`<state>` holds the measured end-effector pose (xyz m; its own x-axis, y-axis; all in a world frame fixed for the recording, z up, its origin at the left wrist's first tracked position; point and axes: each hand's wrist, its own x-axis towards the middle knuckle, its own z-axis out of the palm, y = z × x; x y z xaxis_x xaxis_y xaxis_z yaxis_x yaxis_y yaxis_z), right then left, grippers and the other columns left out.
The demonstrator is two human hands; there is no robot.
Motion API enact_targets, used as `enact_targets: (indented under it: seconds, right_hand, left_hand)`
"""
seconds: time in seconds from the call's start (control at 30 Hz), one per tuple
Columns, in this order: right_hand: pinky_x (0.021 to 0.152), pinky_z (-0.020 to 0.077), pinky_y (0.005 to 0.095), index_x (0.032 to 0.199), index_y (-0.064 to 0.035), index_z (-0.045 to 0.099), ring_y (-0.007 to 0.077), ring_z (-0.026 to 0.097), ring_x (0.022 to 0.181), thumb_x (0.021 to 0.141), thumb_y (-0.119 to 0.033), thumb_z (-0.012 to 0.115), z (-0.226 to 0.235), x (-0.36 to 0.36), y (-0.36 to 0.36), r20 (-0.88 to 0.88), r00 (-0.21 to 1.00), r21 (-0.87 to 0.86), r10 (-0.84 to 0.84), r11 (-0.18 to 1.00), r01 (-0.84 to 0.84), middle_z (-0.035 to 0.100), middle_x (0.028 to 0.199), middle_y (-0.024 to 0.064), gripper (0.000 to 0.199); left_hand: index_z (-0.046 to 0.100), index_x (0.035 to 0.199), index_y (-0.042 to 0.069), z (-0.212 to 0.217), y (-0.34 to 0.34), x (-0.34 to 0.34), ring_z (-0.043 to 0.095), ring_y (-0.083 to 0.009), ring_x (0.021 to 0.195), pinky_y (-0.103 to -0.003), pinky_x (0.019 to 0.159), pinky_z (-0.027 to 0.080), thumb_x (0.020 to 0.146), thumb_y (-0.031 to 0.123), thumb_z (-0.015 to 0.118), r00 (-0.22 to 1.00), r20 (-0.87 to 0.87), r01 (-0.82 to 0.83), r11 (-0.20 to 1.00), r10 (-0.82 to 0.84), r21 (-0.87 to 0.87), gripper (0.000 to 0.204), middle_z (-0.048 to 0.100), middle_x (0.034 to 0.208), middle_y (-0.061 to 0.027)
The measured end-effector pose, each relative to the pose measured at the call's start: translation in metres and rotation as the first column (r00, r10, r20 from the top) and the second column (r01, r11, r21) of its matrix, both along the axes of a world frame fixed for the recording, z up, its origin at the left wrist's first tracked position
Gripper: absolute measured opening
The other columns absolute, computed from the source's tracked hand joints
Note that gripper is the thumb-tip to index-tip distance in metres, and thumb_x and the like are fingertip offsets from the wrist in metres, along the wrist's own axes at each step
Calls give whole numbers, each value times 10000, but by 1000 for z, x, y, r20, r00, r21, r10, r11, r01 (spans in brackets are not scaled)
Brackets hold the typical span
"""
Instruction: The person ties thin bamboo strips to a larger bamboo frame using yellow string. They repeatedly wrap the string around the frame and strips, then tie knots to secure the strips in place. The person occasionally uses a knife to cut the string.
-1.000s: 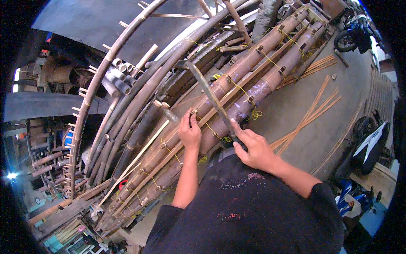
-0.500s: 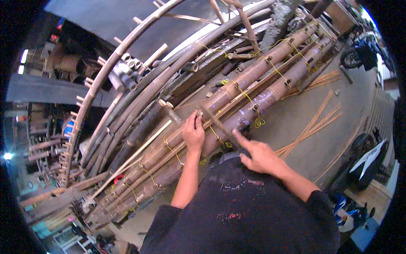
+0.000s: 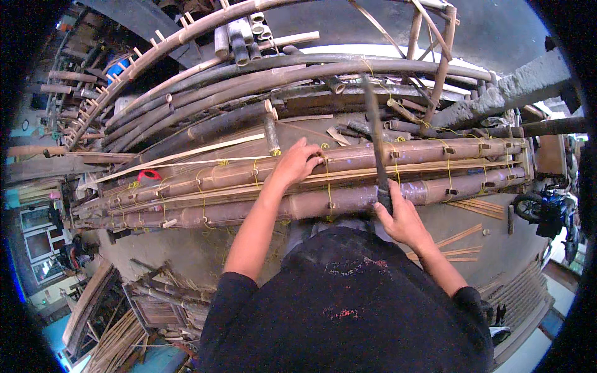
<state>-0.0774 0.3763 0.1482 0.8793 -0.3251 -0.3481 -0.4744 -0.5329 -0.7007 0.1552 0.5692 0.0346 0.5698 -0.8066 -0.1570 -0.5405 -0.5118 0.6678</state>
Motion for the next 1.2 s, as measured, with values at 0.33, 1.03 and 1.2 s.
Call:
enact_targets:
  seconds: [0.33,1.03,1.2]
  right_hand:
    - [842,501,462,1381,-65,432,452,620,946,850,-117,618,-10,-29,131,115,984,-41,-132,990,138,636,1054,257,565]
    - [702,509,526,1408,-156,444,459,619,730,882,-197,579,-20,-14,246,-206,899,-507,-387,828,240,634,819,273,545]
    - [696,504,538,1391,-126,454,455,630,744,888,-210,564,12,9,267,167,940,-465,-296,817,340,635,829,297,521]
  left_hand:
    - [660,995,59,0,27,91,614,-387,946,-450,834,489,910,277,591,980,33,196,981,-196,-3,244,663,975,-193]
    - [694,940,93,14,-50,130,638,-368,851,-451,738,507,886,327,629,967,254,158,815,-14,-557,249,656,864,-157]
    - [684,916,92,10,-56,137,637,-374,835,-474,736,508,879,305,636,970,241,151,823,-17,-548,222,649,849,-165]
